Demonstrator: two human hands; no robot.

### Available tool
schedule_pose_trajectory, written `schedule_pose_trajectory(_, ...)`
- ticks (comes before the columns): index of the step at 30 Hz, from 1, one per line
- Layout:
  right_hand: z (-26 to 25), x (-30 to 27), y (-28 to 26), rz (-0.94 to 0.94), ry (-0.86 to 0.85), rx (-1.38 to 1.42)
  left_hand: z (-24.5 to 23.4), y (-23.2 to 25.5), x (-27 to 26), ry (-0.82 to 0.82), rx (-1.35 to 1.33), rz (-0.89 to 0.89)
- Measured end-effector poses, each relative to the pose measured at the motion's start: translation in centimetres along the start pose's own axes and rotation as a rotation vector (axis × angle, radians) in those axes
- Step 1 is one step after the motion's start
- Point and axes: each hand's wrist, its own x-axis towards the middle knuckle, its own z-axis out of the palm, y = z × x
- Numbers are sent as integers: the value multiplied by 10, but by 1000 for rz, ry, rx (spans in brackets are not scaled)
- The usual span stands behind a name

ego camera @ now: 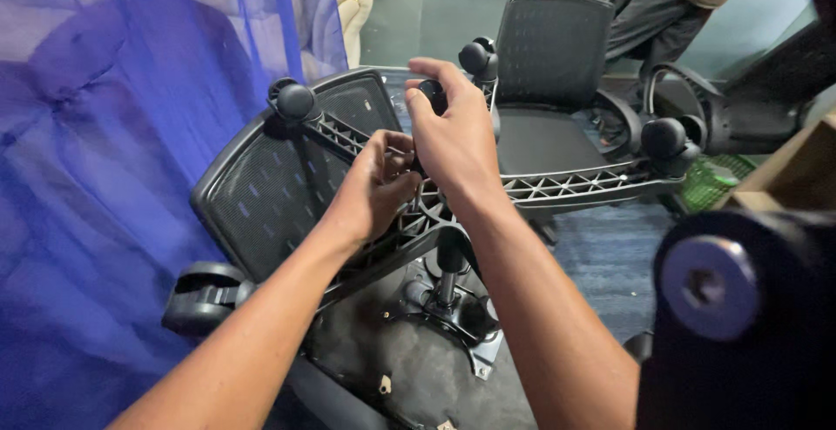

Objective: The person attaches caster wheels to the base of an office chair. They insert each wheel into the base sockets and press down to secure them in place.

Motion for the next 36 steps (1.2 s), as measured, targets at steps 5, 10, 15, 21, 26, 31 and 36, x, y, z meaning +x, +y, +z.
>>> schedule_pose_trajectory(5, 7, -8, -12, 312, 45, -105, 5, 9, -4, 139, 196, -122)
schedule_pose_trajectory(10, -1, -2, -7, 353, -93, -59, 9, 21, -10, 180, 97, -80)
schedule_pose_trajectory(15, -25, 11, 5, 221, -385, 157, 22, 20, -13, 304, 292, 81)
schedule_pose_trajectory(21, -24, 9, 2, 437, -174, -225, 37, 33, -6, 361, 352, -62)
schedule_pose_trajectory(26, -29, 8, 8, 356, -286, 59, 37, 36, -5, 395, 329, -80)
schedule_pose_trajectory(31, -33, 9, 6, 368, -284, 54, 37, 29, -10, 429, 328, -10)
schedule_pose_trajectory(36, -29, 13, -8, 412, -257, -212, 42, 32, -12, 445, 358, -21)
